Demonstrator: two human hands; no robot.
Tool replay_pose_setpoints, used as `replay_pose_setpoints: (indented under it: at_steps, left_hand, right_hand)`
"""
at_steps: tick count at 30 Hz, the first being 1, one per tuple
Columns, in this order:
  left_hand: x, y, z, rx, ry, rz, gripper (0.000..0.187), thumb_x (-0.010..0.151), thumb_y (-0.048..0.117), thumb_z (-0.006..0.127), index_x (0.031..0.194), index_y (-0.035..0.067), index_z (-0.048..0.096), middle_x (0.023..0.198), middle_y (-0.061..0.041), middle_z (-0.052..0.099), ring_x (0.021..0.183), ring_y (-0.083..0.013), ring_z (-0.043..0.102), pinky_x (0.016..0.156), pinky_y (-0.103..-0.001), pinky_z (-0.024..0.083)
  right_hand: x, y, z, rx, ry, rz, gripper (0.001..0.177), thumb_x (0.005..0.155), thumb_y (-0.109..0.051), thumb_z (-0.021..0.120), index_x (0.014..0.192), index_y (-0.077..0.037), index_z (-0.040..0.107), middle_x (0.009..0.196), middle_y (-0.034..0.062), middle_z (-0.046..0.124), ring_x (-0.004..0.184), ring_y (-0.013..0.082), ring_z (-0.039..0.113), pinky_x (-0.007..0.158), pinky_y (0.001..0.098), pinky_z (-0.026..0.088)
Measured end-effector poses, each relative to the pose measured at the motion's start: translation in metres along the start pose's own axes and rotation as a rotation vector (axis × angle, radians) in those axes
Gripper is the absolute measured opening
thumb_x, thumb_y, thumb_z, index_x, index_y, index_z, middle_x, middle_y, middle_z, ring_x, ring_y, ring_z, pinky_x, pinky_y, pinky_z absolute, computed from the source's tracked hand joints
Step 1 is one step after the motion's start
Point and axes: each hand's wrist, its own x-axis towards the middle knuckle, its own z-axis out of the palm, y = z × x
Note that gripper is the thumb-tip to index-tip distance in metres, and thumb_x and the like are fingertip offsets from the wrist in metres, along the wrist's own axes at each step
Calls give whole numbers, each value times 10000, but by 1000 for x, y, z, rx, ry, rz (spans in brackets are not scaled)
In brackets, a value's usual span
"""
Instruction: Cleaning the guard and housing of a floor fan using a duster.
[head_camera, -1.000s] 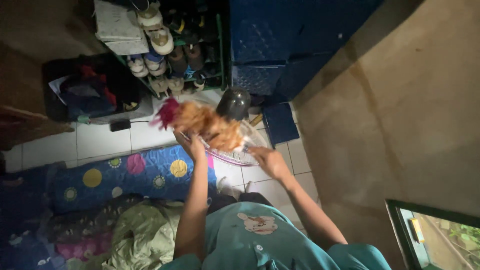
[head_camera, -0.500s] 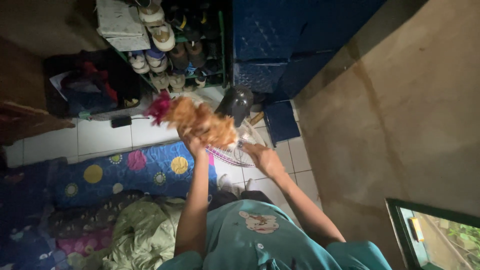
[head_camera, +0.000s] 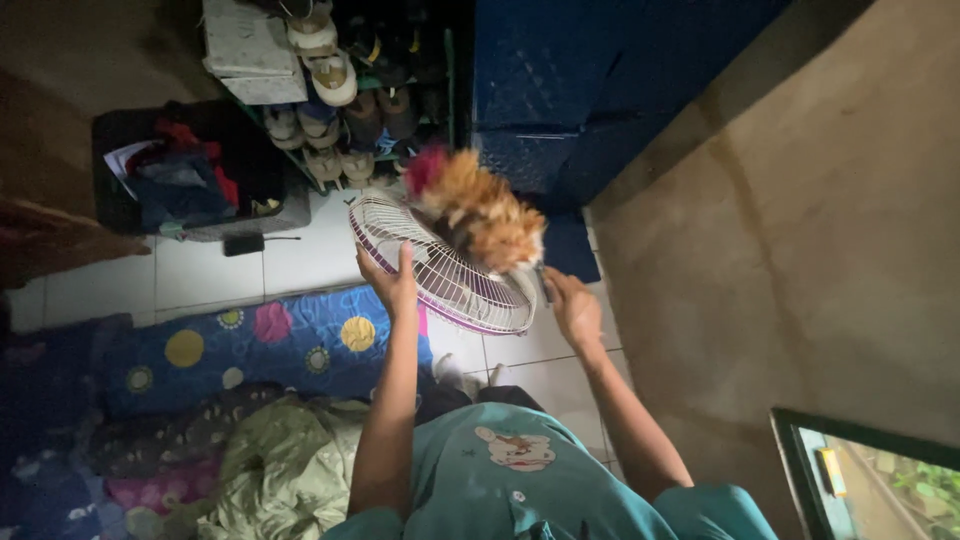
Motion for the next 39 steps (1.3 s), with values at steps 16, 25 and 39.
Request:
replay_pose_setpoints:
  at_steps: [16,25,39]
  left_hand:
    - [12,-2,-10,-39,-74,18,1003,811,196,866,1585,-28,269,1609,-256,340,1501,-398,341,1269,-450,247]
    - [28,-16,-24,-136,-134,-69,986,849,176,857,1600,14,239,1598,-219,344,1467,-332,383,1224,-416,322]
    - [74,-12,-45,-371,-269,-259,911,869,100,799,1603,111,259,1539,-143,467,1366,-255,502,1141,-379,417]
  right_hand:
    - [-34,167,87,-77,-160,-120,372,940,-235,579,1298,-165,649,1133,174,742,880,356,718,683,461,572]
    - [-17,66,97,556,-347,472,467,1053,-291,495,1511,-207,530,840,86,677,618,163,574,568,362,510]
    - [-61,104,121,387,-542,338,413,937,-225,508,1330,-185,628,717,100,736,577,215,686,532,385,548]
